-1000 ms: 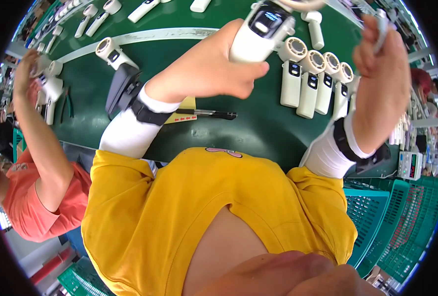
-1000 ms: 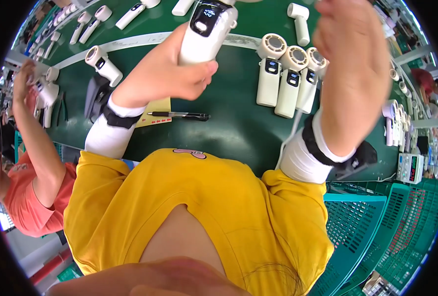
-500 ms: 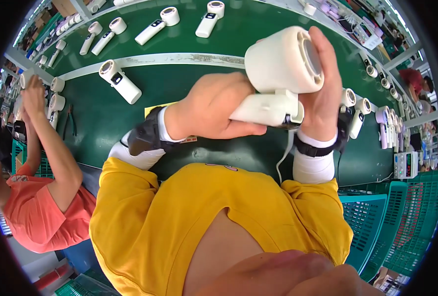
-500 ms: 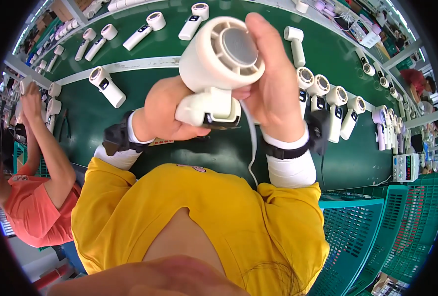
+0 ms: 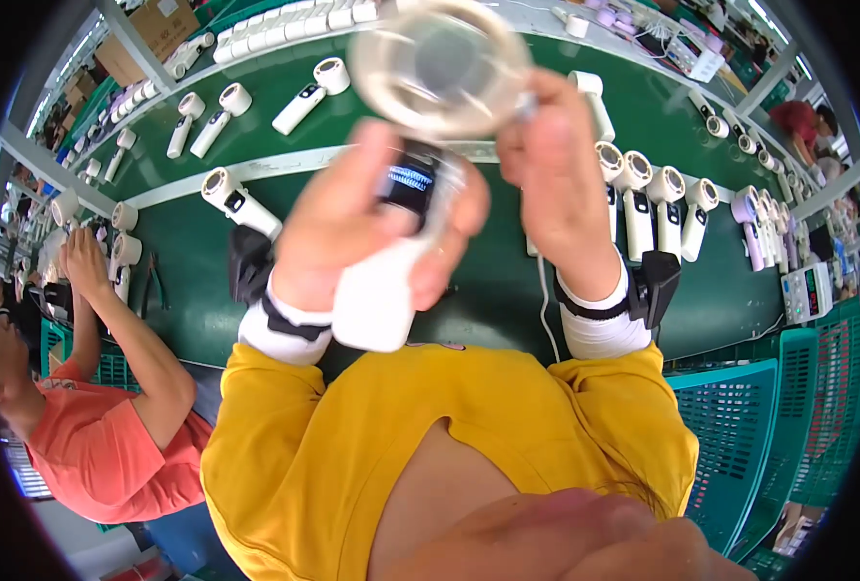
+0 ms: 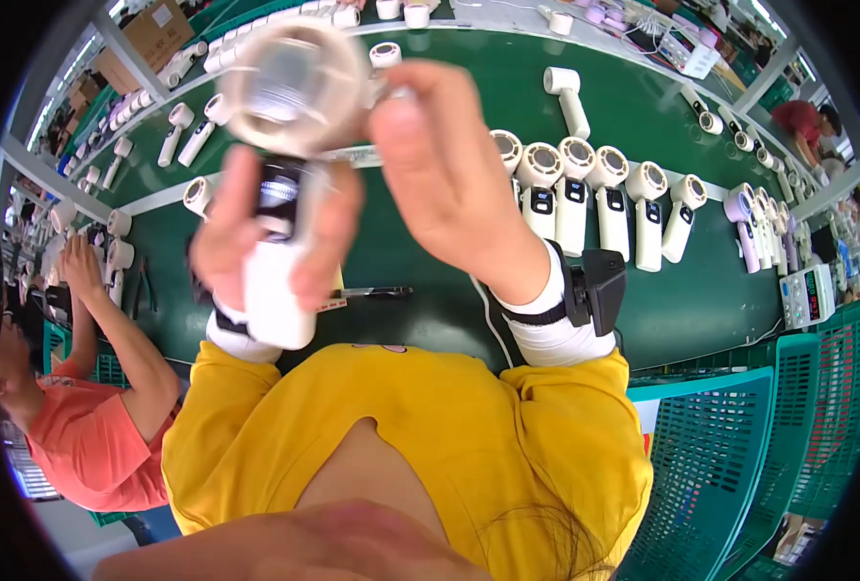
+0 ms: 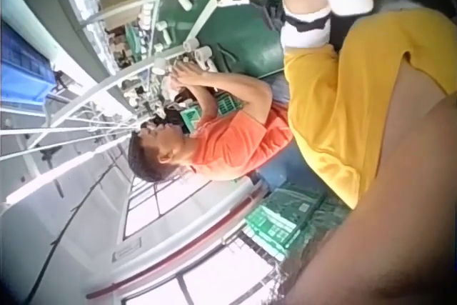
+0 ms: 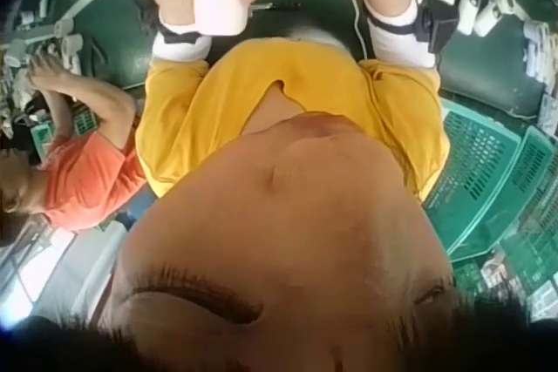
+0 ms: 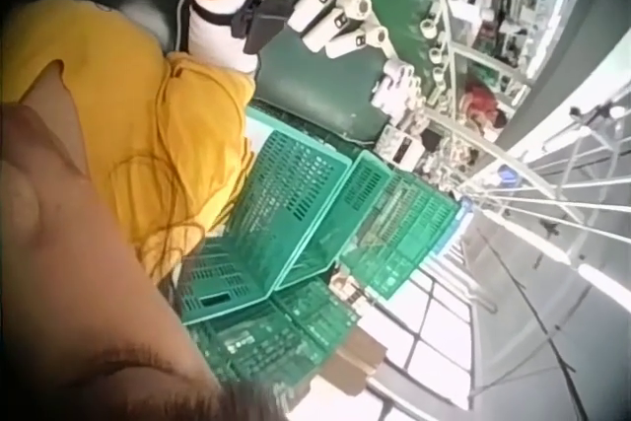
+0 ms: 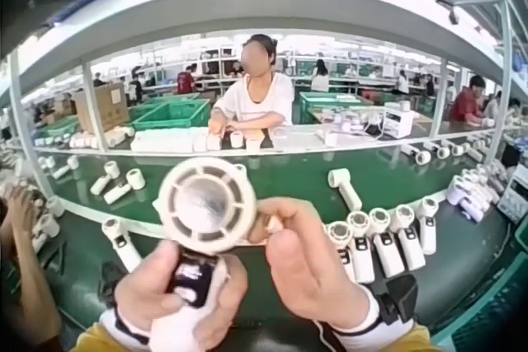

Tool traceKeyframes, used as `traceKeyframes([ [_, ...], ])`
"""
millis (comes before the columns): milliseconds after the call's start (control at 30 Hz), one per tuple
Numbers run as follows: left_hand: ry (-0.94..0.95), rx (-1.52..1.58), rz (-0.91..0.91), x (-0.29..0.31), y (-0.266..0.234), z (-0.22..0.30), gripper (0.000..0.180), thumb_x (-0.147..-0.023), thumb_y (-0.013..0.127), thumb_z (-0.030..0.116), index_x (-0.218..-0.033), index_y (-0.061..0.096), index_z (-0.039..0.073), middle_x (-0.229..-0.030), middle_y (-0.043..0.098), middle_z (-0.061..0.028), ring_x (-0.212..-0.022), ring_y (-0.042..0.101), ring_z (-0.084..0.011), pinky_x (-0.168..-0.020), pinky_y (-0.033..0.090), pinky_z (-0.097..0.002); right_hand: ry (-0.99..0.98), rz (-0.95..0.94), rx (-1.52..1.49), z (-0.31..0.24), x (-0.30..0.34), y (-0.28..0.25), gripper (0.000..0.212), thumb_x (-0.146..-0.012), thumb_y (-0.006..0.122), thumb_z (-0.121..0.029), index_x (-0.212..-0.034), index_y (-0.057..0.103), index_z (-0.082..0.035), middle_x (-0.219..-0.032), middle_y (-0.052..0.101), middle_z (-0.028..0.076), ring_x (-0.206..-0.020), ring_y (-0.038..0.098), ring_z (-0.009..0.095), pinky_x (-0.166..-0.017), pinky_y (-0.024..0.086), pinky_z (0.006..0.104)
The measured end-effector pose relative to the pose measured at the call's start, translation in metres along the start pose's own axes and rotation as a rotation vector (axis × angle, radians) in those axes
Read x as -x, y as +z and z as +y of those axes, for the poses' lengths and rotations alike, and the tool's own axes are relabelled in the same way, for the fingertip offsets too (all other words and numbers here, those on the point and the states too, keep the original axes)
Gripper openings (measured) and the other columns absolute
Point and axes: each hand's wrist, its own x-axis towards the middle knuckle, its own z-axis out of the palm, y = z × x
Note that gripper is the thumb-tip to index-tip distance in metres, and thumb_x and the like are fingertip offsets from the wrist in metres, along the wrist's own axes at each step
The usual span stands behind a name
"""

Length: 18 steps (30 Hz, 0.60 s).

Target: The person tests handheld fans by plugging in a cable, pressing a button to cycle through settings, and then unplugging them before placing them back on the table.

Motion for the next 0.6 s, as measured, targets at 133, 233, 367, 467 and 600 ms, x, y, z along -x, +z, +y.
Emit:
traceKeyframes([
  [133,0.607,-0.484,0.219,0.032,0.017,0.000,0.041,-0.081,0.052,0.035,-0.106,0.041,0.005,-0.076,0.052,-0.0152,-0.058,0.052,-0.0212,-0.057,0.045,-0.0296,0.027,-0.245,0.229,0.006,-0.004,-0.007,0.020,-0.085,0.048,-0.019,-0.095,0.051,-0.001,-0.082,0.052,0.003,-0.073,0.047,0.007,-0.061,0.039,0.0202],
  [233,0.985,-0.658,0.321,0.057,0.042,0.010,0.037,-0.079,0.053,0.035,-0.098,0.044,0.004,-0.076,0.053,-0.0163,-0.060,0.052,-0.0234,-0.068,0.046,-0.0333,0.080,-0.239,0.302,0.010,-0.009,-0.022,0.015,-0.082,0.052,-0.015,-0.091,0.053,-0.003,-0.075,0.051,0.001,-0.065,0.047,0.006,-0.055,0.037,0.0203],
  [367,0.992,-0.568,0.361,0.075,0.038,0.024,0.044,-0.074,0.058,0.033,-0.104,0.042,0.006,-0.079,0.053,-0.0120,-0.059,0.050,-0.0202,-0.075,0.043,-0.0332,0.232,-0.042,0.475,0.028,-0.017,-0.048,0.013,-0.076,0.058,-0.014,-0.085,0.055,-0.004,-0.065,0.052,0.003,-0.051,0.047,0.013,-0.048,0.036,0.0236],
  [467,1.031,-0.485,0.398,0.080,0.033,0.031,0.053,-0.068,0.062,0.031,-0.110,0.039,0.007,-0.082,0.052,-0.0077,-0.058,0.048,-0.0171,-0.083,0.039,-0.0331,0.109,-0.168,0.675,0.072,-0.020,-0.059,0.014,-0.074,0.059,-0.014,-0.084,0.057,-0.006,-0.069,0.054,0.005,-0.053,0.049,0.018,-0.049,0.038,0.0251],
  [600,1.066,-0.468,0.368,0.085,0.023,0.037,0.057,-0.066,0.064,0.030,-0.110,0.038,0.006,-0.083,0.051,-0.0059,-0.057,0.047,-0.0157,-0.083,0.038,-0.0331,-0.014,-0.578,1.162,0.124,-0.020,-0.042,0.016,-0.069,0.060,-0.015,-0.085,0.062,-0.011,-0.080,0.055,0.008,-0.068,0.055,0.024,-0.056,0.043,0.0294],
])
